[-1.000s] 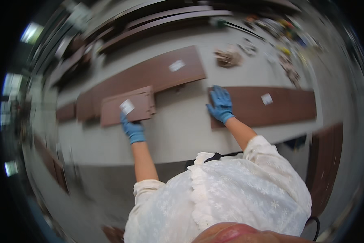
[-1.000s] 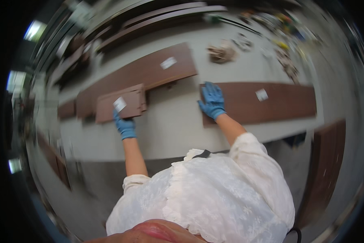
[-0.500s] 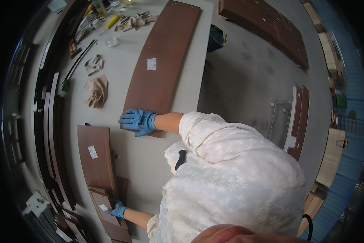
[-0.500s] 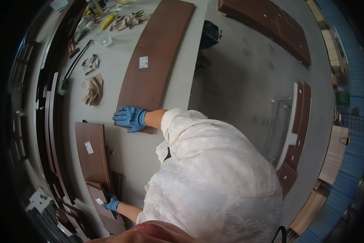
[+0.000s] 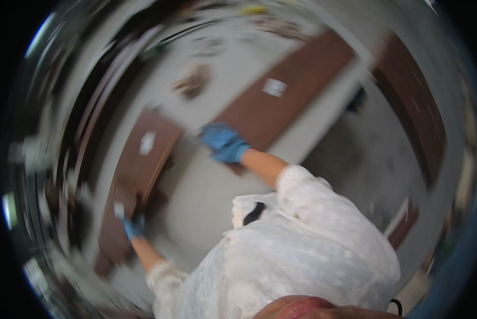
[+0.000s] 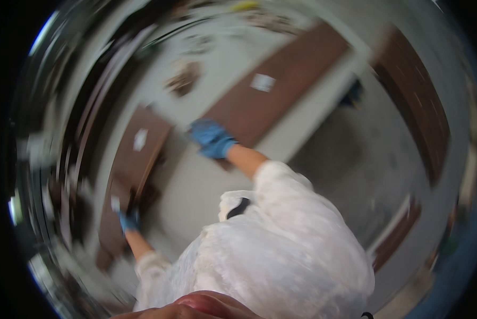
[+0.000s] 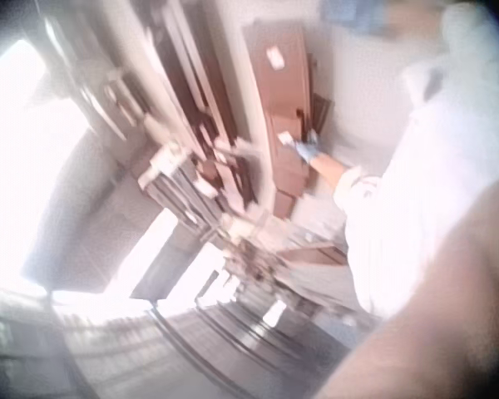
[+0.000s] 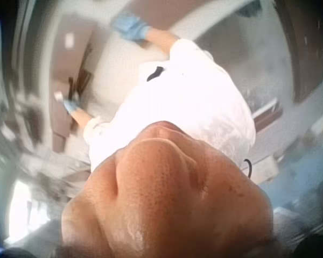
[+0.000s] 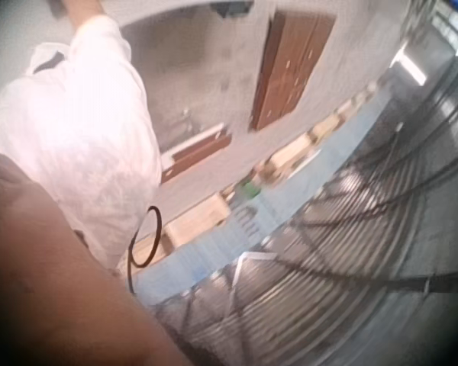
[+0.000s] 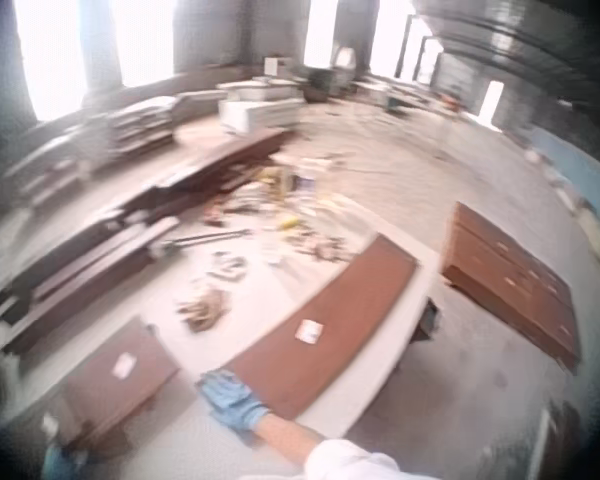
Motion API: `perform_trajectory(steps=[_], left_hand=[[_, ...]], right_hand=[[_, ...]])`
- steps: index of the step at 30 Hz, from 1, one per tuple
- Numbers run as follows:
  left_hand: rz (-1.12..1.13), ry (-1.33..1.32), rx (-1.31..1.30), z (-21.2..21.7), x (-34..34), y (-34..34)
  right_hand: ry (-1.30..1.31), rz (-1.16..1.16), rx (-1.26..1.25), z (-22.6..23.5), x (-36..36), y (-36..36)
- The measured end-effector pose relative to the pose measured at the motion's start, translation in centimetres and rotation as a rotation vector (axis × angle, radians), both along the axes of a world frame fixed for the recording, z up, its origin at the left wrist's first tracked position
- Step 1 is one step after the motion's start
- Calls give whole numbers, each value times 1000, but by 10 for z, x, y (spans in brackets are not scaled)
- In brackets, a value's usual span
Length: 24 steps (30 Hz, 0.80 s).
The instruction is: The person picks up brown wooden panels from a table and stacks them on the floor. They handle the panels one at a time, occasionally wiping them with a cloth before stacking.
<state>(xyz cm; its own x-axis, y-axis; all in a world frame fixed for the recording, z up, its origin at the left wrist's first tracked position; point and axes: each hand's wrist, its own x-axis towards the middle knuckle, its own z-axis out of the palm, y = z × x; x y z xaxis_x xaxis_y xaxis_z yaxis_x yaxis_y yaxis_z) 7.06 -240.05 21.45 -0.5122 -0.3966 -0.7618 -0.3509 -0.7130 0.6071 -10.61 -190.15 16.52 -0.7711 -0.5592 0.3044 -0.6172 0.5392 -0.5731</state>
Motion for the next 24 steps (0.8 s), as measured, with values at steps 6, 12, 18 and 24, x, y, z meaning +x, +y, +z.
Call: perform_trajectory(steps=[6,12,18,24], left_hand=[[391,115,-78,2,26,17],[452,138,-386,30,86,20],[113,-320,-1025,-39,211,-33],[-410,-751,-1290,-100,312,-33]], right_hand=[[62,64,271,-3,-2,-8],[175,63,256,-16,6,-11],[266,75,347,-23,10,-12],[271,-211,524,-20,46,-63]])
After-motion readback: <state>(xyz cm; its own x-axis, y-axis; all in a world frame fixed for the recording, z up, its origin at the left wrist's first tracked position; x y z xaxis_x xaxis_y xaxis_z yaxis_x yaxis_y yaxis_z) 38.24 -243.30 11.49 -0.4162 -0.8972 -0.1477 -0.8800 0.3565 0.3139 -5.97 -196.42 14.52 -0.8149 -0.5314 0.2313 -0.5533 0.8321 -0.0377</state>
